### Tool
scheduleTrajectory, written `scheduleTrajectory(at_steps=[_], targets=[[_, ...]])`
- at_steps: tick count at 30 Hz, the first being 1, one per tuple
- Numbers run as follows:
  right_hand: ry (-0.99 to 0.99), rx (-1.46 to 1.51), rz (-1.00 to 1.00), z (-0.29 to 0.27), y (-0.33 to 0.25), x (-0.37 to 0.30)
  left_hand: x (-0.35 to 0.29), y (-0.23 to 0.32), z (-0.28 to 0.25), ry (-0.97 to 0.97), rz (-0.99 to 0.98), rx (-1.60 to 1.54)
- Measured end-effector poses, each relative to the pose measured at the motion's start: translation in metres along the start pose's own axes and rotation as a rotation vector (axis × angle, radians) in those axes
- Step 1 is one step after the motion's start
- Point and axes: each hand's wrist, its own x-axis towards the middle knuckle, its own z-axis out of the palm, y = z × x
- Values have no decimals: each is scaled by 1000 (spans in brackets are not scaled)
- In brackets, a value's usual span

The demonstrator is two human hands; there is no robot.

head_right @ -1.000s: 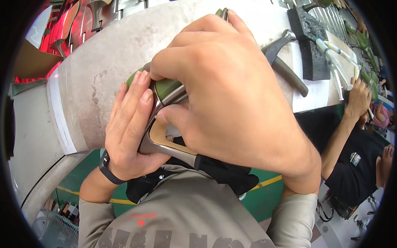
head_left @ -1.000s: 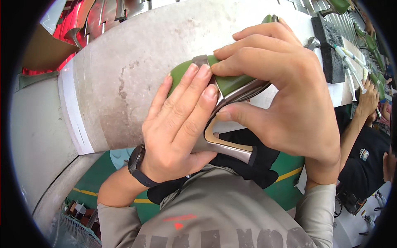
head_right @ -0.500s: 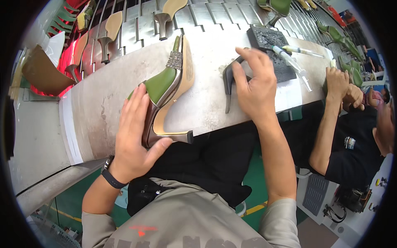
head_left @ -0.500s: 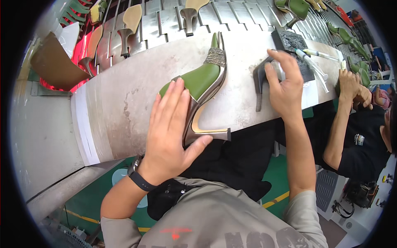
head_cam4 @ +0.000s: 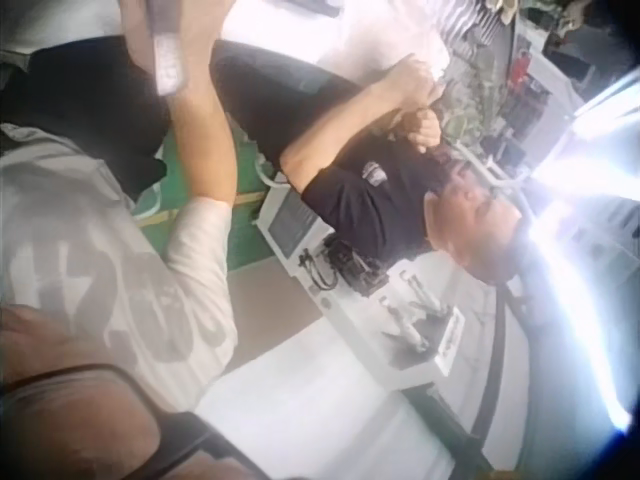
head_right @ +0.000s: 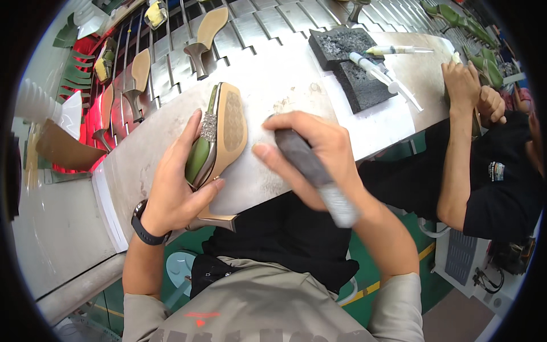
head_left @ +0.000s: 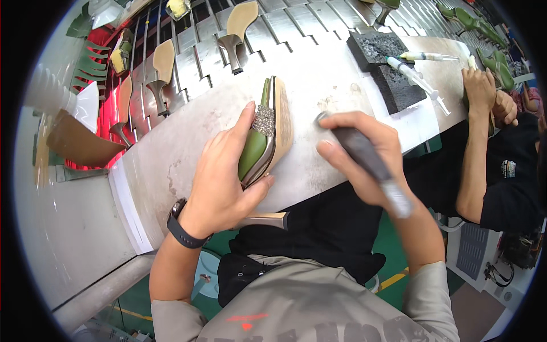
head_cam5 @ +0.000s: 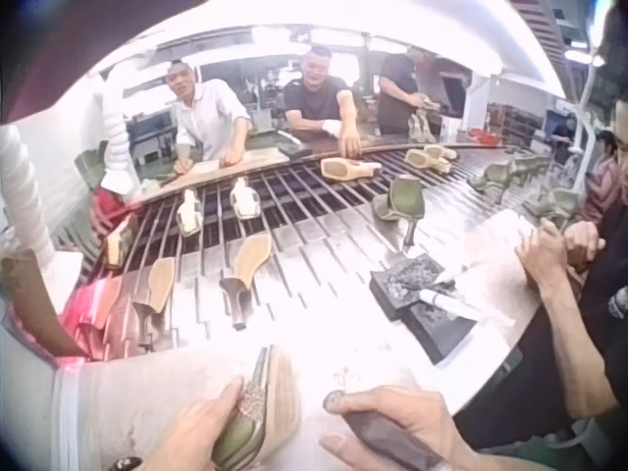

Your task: The person attaches outsoles and heels to lasted shoe uppers by hand and hammers the sole edges with a hammer.

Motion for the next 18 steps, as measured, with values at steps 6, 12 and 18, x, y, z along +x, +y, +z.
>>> scheduleTrajectory(at_steps=[6,12,18], targets=[[53,542,-7,0,-28,23,10,-5,-3,-47,115,39],[-160,463,420,5,-43,62,10,-11,-6,-60,49,-16],[-159,317,227,10,-40,82,8,-16,-3,-11,63,-47]])
